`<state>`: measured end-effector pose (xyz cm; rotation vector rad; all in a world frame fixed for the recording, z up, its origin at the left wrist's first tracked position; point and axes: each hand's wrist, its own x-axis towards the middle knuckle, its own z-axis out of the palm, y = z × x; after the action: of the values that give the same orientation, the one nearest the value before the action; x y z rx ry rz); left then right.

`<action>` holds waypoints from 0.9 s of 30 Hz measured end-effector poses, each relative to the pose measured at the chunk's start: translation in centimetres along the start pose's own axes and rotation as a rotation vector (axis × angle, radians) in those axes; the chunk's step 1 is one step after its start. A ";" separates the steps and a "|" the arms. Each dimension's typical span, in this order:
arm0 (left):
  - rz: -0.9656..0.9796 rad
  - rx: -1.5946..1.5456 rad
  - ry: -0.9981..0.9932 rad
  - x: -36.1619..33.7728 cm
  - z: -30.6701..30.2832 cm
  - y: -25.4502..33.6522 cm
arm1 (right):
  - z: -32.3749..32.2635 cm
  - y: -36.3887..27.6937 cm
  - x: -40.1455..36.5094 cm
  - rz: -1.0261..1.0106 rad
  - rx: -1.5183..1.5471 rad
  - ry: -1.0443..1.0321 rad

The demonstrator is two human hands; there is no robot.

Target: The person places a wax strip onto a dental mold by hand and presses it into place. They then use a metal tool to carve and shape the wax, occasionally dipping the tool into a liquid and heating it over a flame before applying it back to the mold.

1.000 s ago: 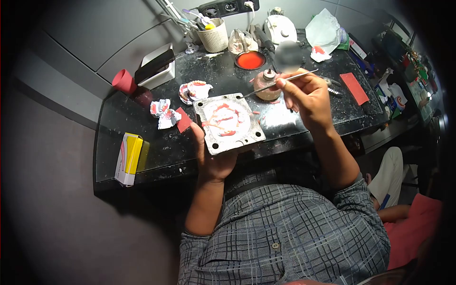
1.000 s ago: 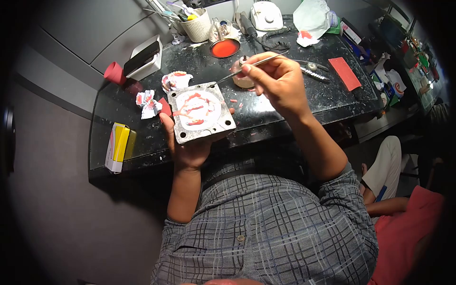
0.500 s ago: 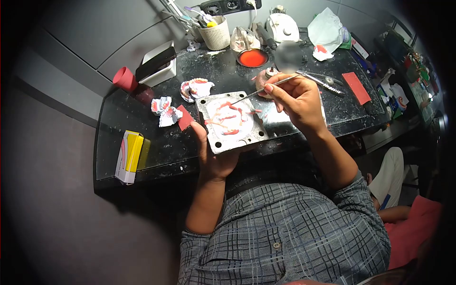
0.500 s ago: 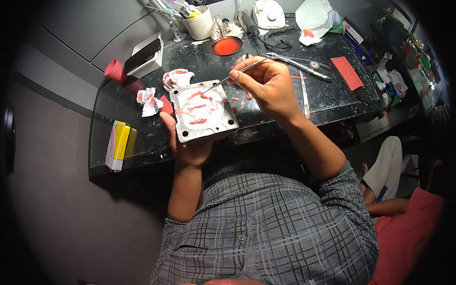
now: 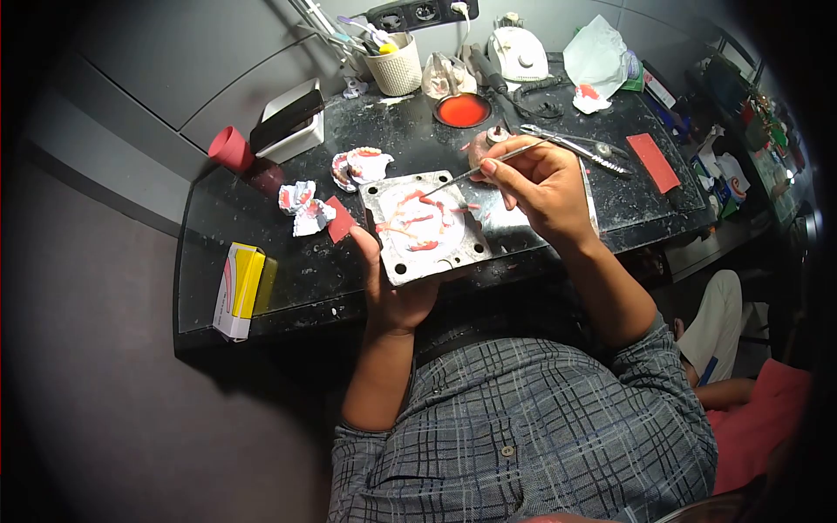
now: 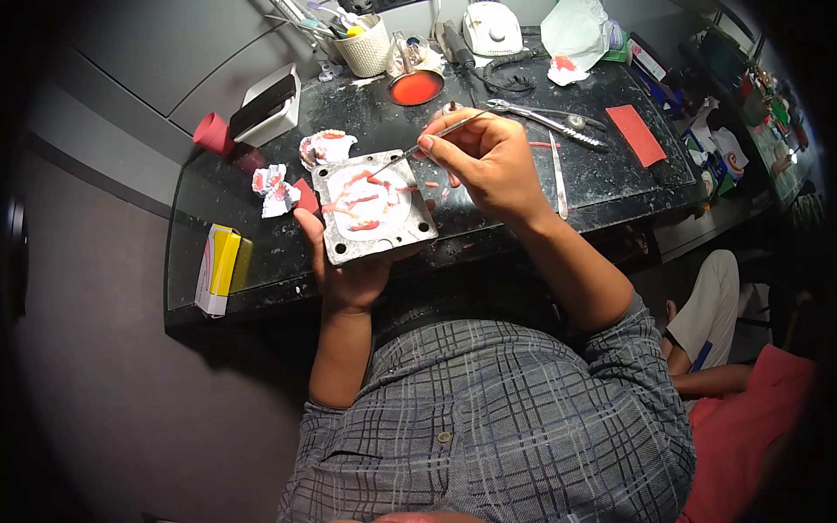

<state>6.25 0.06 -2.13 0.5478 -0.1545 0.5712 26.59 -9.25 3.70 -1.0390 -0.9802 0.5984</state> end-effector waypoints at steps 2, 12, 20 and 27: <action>0.006 0.002 0.010 0.0 0.3 -0.1 | 0.1 -0.1 0.0 0.001 -0.005 0.006; -0.008 -0.033 0.037 -0.2 -0.4 0.0 | -0.8 -0.4 -0.2 0.011 -0.028 -0.009; -0.005 -0.093 -0.018 -0.2 -0.6 -0.1 | -0.3 -0.6 -0.2 0.017 -0.007 0.016; -0.001 -0.018 0.024 -0.1 0.0 -0.1 | -0.3 -0.4 -0.2 -0.002 -0.001 0.005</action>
<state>6.23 -0.04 -2.23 0.5231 -0.1362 0.5743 26.80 -9.71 3.95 -1.0391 -0.9774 0.5934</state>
